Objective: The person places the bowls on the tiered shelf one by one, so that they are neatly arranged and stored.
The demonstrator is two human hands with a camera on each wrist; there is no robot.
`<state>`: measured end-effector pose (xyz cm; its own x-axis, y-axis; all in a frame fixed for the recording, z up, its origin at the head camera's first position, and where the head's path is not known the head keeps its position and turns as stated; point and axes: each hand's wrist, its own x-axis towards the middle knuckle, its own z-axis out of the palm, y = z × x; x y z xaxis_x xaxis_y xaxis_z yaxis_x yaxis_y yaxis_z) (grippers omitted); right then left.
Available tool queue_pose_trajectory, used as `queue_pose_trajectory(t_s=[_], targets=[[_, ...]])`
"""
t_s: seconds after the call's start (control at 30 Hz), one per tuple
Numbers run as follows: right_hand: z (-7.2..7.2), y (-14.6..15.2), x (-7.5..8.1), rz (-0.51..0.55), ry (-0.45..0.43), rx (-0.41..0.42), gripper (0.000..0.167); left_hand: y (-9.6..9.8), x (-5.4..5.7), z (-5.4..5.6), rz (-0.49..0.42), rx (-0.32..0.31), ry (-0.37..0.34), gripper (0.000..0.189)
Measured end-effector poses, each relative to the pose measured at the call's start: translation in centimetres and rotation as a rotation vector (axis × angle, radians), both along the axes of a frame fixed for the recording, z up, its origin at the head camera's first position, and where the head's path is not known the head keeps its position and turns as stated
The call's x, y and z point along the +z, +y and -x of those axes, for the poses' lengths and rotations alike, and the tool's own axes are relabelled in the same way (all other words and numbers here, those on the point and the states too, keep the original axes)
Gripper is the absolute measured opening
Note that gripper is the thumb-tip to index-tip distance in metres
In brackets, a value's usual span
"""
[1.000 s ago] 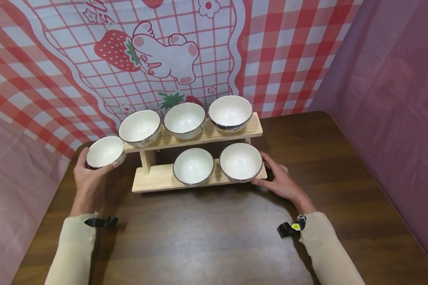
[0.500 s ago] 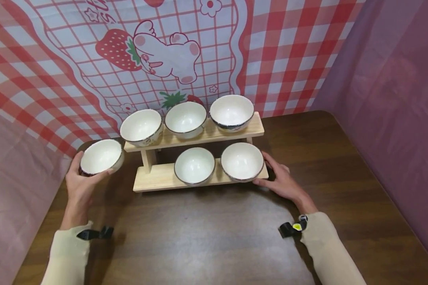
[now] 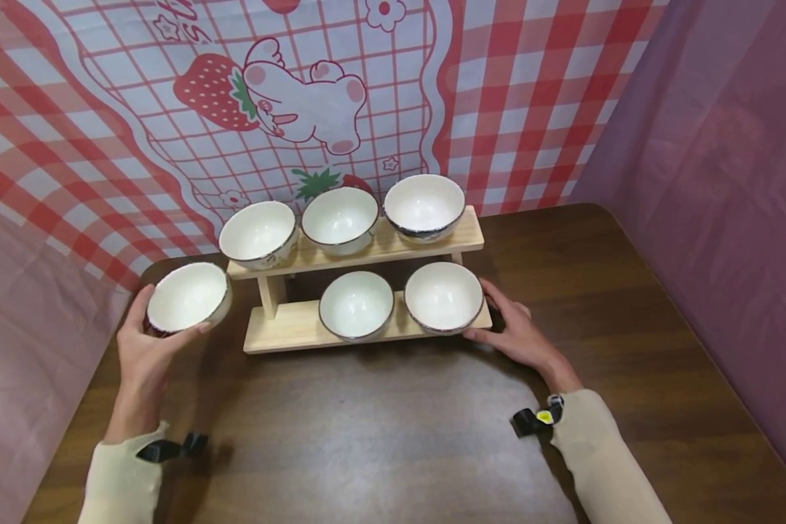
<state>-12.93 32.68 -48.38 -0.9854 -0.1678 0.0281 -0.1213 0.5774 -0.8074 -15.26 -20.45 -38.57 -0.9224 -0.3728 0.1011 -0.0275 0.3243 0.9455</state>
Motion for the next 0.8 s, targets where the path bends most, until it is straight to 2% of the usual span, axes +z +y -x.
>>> queue_pose_trajectory(t_s=[0.3,0.6,0.8], targets=[[0.1,0.0,0.0,-0.006,0.005,-0.004,0.097,0.4,0.3,-1.6,0.025,-0.033,-0.018,0.103],[0.1,0.1,-0.1,-0.008,0.001,-0.014,0.097,1.8,0.6,-3.1,0.033,-0.106,0.007,0.105],[0.1,0.0,-0.1,-0.006,0.0,-0.009,0.096,2.5,0.6,-3.7,0.018,-0.146,0.015,0.107]])
